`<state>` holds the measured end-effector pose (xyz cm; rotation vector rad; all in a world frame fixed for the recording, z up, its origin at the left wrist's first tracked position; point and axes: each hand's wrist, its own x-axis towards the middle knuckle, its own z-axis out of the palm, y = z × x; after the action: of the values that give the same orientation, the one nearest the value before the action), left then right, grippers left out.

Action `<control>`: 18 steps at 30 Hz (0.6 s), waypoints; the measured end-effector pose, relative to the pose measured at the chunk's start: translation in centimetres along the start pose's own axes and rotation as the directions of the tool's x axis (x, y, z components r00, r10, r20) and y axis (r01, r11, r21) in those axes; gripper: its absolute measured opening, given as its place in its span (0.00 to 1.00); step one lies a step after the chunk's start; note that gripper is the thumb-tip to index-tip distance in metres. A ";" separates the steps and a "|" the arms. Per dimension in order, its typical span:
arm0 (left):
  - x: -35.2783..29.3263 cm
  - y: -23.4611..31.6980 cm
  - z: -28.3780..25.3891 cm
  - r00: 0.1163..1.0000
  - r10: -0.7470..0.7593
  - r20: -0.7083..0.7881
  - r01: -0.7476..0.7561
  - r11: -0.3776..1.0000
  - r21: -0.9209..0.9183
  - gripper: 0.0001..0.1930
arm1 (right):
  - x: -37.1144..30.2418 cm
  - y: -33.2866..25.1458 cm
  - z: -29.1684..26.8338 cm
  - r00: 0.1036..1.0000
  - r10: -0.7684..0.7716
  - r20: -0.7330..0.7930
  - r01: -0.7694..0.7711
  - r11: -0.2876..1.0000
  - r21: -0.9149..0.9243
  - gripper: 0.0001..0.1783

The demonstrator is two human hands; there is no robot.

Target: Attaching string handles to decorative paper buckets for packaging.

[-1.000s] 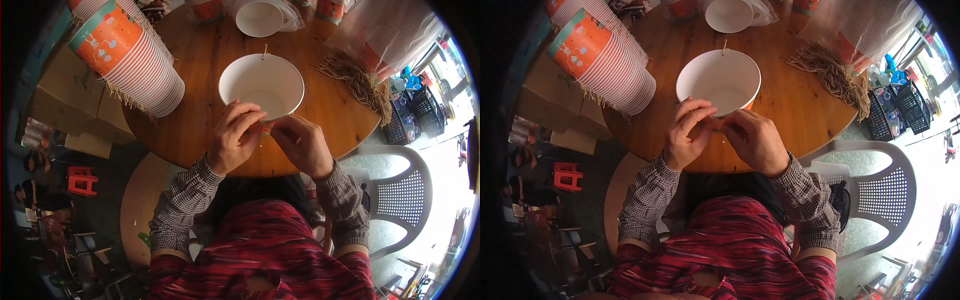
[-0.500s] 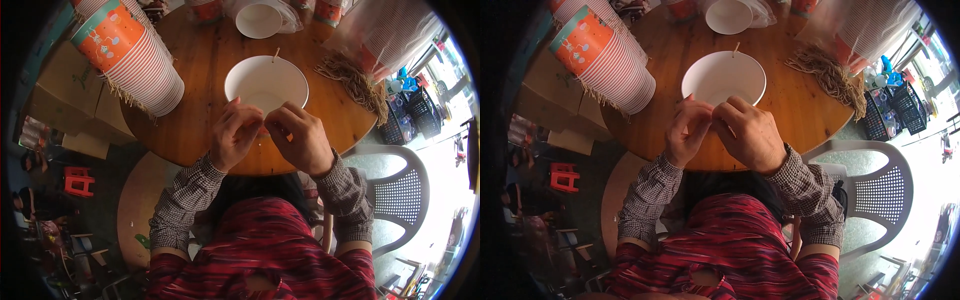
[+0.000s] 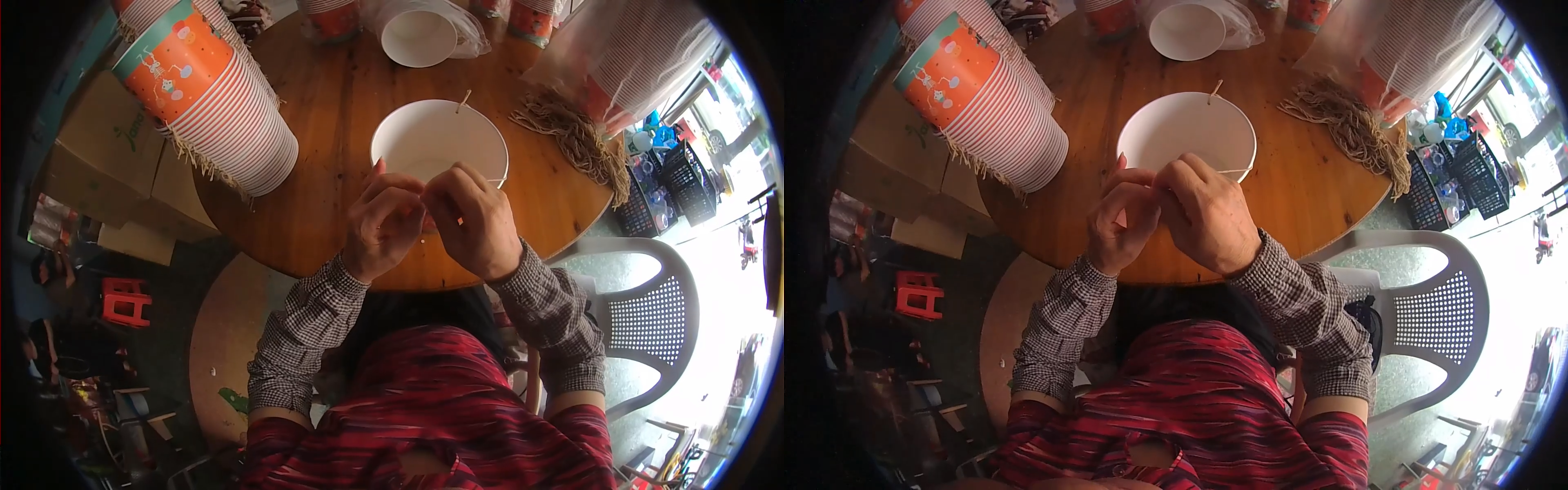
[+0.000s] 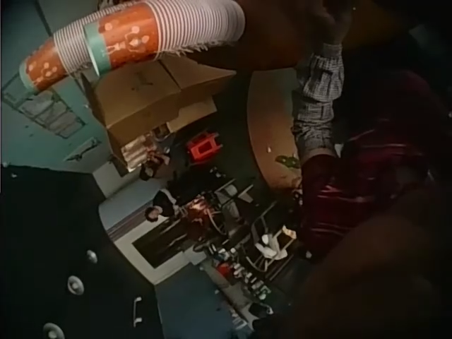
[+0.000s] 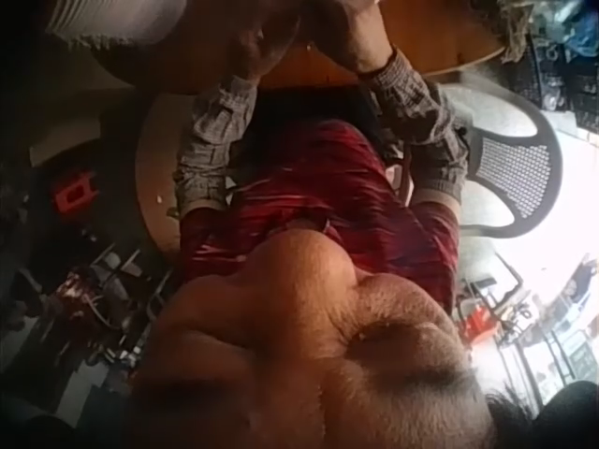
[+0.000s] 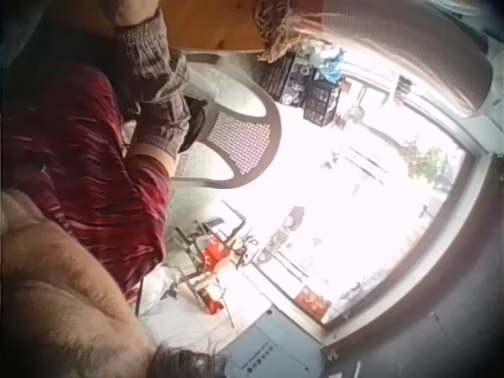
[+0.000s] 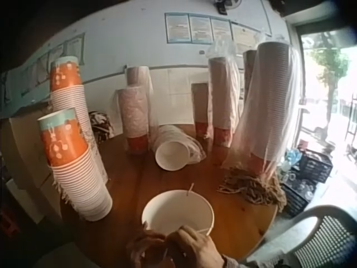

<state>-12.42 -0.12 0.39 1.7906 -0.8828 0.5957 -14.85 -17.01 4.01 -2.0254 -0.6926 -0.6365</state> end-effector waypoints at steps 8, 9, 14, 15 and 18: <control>0.4 -0.7 -0.6 0.994 0.045 0.099 -0.052 0.996 0.068 0.10 | 0.7 0.8 -0.4 0.993 0.105 -0.048 -0.099 0.989 0.107 0.04; 0.6 -0.3 -0.8 0.995 0.030 0.091 -0.033 0.999 0.034 0.12 | 0.9 0.7 -0.8 0.993 0.113 -0.032 -0.110 0.989 0.102 0.03; 1.7 0.6 -1.3 0.992 0.019 0.122 -0.030 0.996 0.085 0.13 | 0.5 0.3 -2.1 0.992 0.122 0.005 -0.122 0.991 0.049 0.04; 1.8 0.3 -1.2 0.985 0.067 0.157 -0.091 0.984 0.151 0.12 | 0.2 0.2 -2.5 0.992 0.125 0.029 -0.126 0.992 0.024 0.04; 1.5 -0.5 -1.2 0.976 0.126 0.179 -0.173 0.946 0.276 0.10 | -1.4 -0.1 -3.8 0.985 0.158 0.071 -0.157 0.987 -0.014 0.05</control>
<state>-11.08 0.70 1.64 2.0700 -1.0938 0.7171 -16.54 -20.52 5.00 -2.0952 -0.5652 -0.4770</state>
